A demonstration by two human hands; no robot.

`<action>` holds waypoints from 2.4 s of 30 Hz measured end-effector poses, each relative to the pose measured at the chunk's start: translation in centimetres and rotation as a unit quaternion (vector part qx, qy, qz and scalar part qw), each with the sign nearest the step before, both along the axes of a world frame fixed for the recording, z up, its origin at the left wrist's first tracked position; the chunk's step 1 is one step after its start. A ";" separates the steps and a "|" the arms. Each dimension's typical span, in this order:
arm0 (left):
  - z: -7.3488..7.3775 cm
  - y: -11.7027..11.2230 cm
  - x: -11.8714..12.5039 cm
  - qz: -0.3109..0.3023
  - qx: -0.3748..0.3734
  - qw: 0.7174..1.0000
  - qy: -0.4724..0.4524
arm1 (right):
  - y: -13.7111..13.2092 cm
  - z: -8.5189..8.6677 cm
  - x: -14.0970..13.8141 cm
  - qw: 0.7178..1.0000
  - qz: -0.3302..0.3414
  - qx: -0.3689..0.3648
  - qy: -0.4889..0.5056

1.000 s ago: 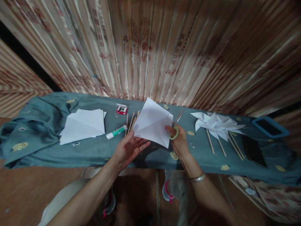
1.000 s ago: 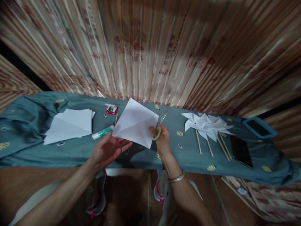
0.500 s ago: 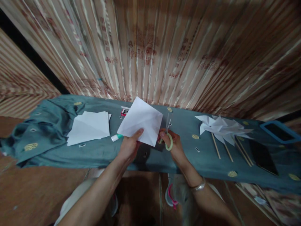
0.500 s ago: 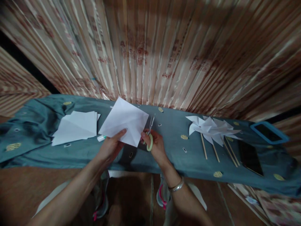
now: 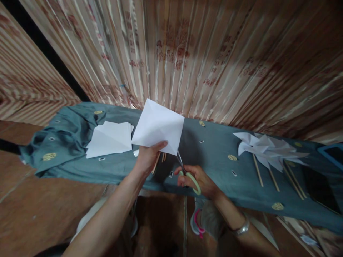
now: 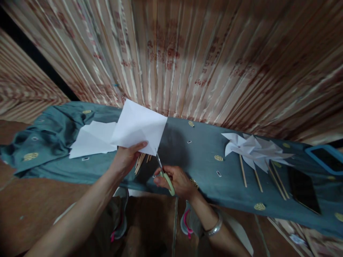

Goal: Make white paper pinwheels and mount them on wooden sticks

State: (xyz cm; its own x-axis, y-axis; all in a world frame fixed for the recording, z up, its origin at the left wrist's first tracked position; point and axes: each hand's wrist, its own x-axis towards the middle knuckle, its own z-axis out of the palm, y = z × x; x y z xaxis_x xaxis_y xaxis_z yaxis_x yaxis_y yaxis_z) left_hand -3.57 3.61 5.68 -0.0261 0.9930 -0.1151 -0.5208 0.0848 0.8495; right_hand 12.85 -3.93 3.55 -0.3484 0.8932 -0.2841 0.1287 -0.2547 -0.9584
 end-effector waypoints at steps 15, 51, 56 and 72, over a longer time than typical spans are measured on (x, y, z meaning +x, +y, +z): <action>-1.3 -0.1 0.1 -0.004 0.019 0.998 0.054 | 0.1 0.1 -0.3 1.000 -0.017 -0.025 0.004; -1.3 -0.3 0.3 -0.004 -0.001 0.996 0.084 | 0.2 -0.4 -0.1 0.999 -0.017 -0.008 -0.034; -1.2 -0.2 0.3 0.004 0.006 0.997 0.080 | 0.2 -0.6 -0.1 0.999 -0.019 -0.011 -0.034; -1.0 -0.2 0.1 0.009 0.015 0.998 0.067 | 0.3 -0.7 -0.6 0.998 -0.044 -0.042 -0.009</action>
State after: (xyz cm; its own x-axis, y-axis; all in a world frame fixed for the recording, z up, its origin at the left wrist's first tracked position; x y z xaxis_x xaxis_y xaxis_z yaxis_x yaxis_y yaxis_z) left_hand -3.50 3.40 4.69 -0.0575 0.9952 -0.0788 -0.4037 0.0490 0.9136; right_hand 12.27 -3.64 2.84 -0.2643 0.8926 -0.3653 0.1205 -0.3452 -0.9307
